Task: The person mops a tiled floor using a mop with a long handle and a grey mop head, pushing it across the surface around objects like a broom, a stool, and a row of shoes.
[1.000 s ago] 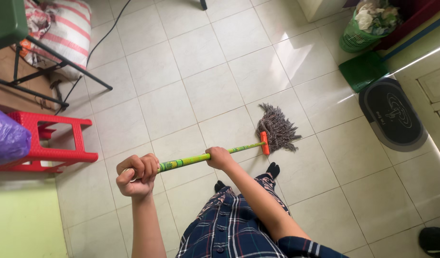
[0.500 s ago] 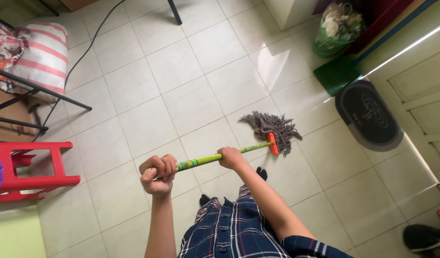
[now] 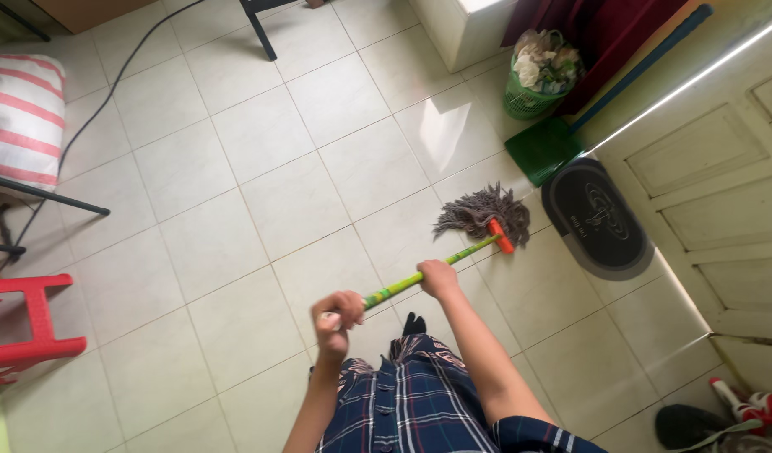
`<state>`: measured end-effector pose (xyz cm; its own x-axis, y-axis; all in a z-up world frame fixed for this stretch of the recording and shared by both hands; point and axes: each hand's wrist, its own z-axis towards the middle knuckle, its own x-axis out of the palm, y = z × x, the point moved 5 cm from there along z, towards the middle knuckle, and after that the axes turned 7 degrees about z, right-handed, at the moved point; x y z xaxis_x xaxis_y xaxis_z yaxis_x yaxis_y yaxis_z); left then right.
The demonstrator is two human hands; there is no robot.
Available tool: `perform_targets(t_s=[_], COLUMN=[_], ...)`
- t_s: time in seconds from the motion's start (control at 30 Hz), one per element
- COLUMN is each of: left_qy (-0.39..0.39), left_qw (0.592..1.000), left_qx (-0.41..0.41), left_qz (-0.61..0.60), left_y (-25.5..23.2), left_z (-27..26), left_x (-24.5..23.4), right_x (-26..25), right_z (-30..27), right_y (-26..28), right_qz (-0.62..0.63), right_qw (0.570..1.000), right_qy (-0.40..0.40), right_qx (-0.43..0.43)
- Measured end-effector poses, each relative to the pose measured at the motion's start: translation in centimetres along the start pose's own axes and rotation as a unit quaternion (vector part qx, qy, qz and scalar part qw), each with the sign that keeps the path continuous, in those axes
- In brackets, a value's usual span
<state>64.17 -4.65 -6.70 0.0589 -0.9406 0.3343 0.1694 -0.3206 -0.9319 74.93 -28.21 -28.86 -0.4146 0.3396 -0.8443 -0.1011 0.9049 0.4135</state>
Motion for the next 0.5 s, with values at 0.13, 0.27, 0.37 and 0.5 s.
perform_targets(t_s=[0.13,0.27,0.37,0.5], left_qy=[0.072,0.112,0.095,0.056], left_qw=[0.996,0.992,0.995,0.998], left_qx=[-0.035,-0.035,-0.017,-0.015], left_qz=[0.026,0.040,0.019,0.012], left_y=[1.9,1.1,0.7,-0.4], left_z=[-0.9,-1.1,-0.3,-0.6], left_x=[5.3,7.0,6.1,3.7], right_x=[-0.8,-0.3,0.4,1.5], right_z=[-0.7,-0.9,-0.2,0.6], right_y=[-6.6,-8.5,-7.5,-4.5], right_qz=[-0.013,0.012,0.051,0.091], right_qw=[0.998,0.998,0.998,0.996], right_qy=[0.015,0.020,0.015,0.007], right_qx=[0.051,0.061,0.040,-0.022])
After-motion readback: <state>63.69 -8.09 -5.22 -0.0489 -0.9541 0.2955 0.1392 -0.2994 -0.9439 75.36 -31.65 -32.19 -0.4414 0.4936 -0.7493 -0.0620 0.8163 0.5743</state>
